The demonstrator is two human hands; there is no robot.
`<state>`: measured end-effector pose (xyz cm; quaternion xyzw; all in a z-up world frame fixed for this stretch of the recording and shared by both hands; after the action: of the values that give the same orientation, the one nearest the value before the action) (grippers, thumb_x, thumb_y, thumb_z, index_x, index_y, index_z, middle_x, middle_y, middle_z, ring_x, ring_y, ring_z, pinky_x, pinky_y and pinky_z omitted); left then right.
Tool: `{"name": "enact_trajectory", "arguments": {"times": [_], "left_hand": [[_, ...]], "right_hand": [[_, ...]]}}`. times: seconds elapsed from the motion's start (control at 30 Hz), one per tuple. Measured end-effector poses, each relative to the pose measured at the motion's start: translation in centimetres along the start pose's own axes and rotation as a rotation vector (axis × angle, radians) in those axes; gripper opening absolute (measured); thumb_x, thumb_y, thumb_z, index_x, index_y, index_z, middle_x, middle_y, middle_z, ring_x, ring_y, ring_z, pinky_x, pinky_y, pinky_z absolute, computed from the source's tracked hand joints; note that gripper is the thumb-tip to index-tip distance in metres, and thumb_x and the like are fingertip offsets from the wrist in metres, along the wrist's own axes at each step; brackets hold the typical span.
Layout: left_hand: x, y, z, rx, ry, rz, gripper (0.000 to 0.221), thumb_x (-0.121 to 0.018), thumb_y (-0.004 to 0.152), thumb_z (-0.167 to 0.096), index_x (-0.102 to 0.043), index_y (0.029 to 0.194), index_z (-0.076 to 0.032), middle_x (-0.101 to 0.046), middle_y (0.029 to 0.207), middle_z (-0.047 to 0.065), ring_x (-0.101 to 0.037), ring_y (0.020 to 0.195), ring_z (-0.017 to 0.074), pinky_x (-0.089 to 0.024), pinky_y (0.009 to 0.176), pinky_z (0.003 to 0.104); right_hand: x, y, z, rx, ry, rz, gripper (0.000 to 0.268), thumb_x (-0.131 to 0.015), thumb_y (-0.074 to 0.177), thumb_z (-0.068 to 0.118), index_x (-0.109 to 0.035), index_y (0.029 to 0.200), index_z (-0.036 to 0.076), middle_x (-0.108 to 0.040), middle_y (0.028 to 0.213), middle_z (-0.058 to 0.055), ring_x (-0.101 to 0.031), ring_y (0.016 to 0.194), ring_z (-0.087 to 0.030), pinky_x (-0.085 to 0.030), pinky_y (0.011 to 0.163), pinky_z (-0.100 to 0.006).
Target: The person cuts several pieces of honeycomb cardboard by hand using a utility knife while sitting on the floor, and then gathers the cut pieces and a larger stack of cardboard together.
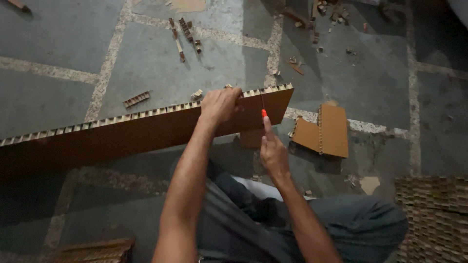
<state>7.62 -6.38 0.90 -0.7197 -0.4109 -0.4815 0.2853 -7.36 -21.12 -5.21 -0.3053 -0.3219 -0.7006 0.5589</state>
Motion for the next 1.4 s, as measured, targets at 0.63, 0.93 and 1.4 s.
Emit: {"name": "enact_trajectory", "arguments": {"times": [0.63,0.93,1.4], "left_hand": [[0.2,-1.3,-0.5,0.003,0.005,-0.043,0.035,-0.077,0.083,-0.035,-0.062,0.103,-0.01,-0.072,0.102,0.013,-0.069,0.1,0.0368,-0.054,0.081,0.051],[0.6,-4.4,6.0,0.151,0.177,0.131,0.02,-0.071,0.092,-0.031,-0.067,0.101,-0.013,-0.074,0.102,0.012,-0.073,0.097,0.0338,-0.058,0.077,0.05],[0.2,-1.7,-0.4,0.039,0.01,-0.029,0.038,-0.077,0.086,-0.039,-0.064,0.106,-0.011,-0.072,0.103,0.013,-0.068,0.101,0.0376,-0.053,0.081,0.052]], "right_hand": [[-11.3,-4.3,-12.8,0.07,0.2,0.259,0.073,-0.06,0.099,0.009,-0.025,0.161,0.026,-0.061,0.133,-0.026,-0.061,0.115,-0.038,-0.051,0.092,-0.051],[0.2,-4.5,-22.8,-0.563,0.721,-0.305,0.075,-0.046,0.1,0.004,-0.019,0.165,0.032,-0.054,0.071,-0.006,-0.049,0.045,-0.014,-0.044,0.039,-0.031],[2.1,-5.8,-8.5,-0.164,0.226,-0.166,0.071,-0.055,0.101,0.015,-0.024,0.165,0.023,-0.071,0.098,-0.025,-0.07,0.068,-0.041,-0.053,0.062,-0.049]]}}
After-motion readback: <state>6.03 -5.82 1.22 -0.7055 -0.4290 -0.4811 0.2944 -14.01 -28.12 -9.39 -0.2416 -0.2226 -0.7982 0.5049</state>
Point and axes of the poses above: each hand's wrist, its own y-axis towards the middle knuckle, its own x-axis out of the back of the hand, z = x × y, the point moved 9 cm from there along y, towards the middle knuckle
